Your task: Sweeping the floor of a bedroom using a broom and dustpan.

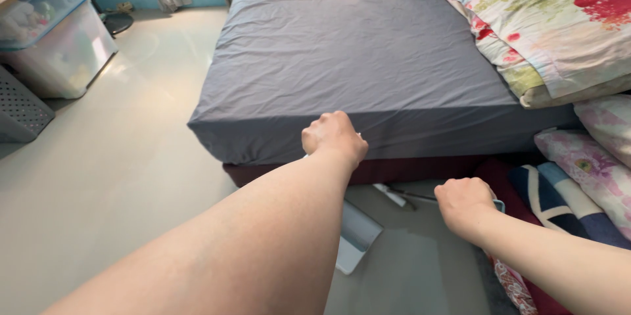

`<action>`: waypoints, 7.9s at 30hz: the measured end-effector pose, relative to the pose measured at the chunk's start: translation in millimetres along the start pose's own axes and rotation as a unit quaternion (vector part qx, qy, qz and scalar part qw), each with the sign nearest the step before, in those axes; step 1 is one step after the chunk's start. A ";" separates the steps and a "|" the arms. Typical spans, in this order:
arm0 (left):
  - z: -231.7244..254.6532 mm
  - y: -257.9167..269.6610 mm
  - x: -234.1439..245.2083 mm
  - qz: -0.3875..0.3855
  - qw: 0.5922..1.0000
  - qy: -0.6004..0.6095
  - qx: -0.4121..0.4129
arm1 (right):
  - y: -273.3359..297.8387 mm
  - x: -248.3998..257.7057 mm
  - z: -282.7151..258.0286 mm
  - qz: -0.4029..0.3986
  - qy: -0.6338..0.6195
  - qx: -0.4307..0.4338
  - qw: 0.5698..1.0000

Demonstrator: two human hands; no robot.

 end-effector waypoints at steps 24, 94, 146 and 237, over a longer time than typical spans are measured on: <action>-145.5 -22.8 44.6 0.001 0.997 0.007 0.076 | 3.7 82.8 -48.3 0.074 0.051 0.127 0.988; -299.9 -30.3 85.5 0.087 0.983 -0.057 0.149 | 15.1 152.7 -127.3 0.029 0.047 0.079 0.995; -447.5 -109.1 140.2 0.087 0.991 -0.085 0.052 | -21.7 250.2 -241.8 0.052 0.108 0.046 0.992; -567.4 -122.4 192.2 0.059 0.987 -0.132 -0.068 | 54.2 247.0 -421.9 -0.057 0.093 -0.031 0.994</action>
Point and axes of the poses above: each hand's wrist, its own y-axis away from the middle knuckle, its own x-axis out of the back of the hand, z = x × y, the point moved 8 cm from there along -y, towards the middle knuckle, and after that the axes turned 12 degrees about x, right-handed, at the moved point
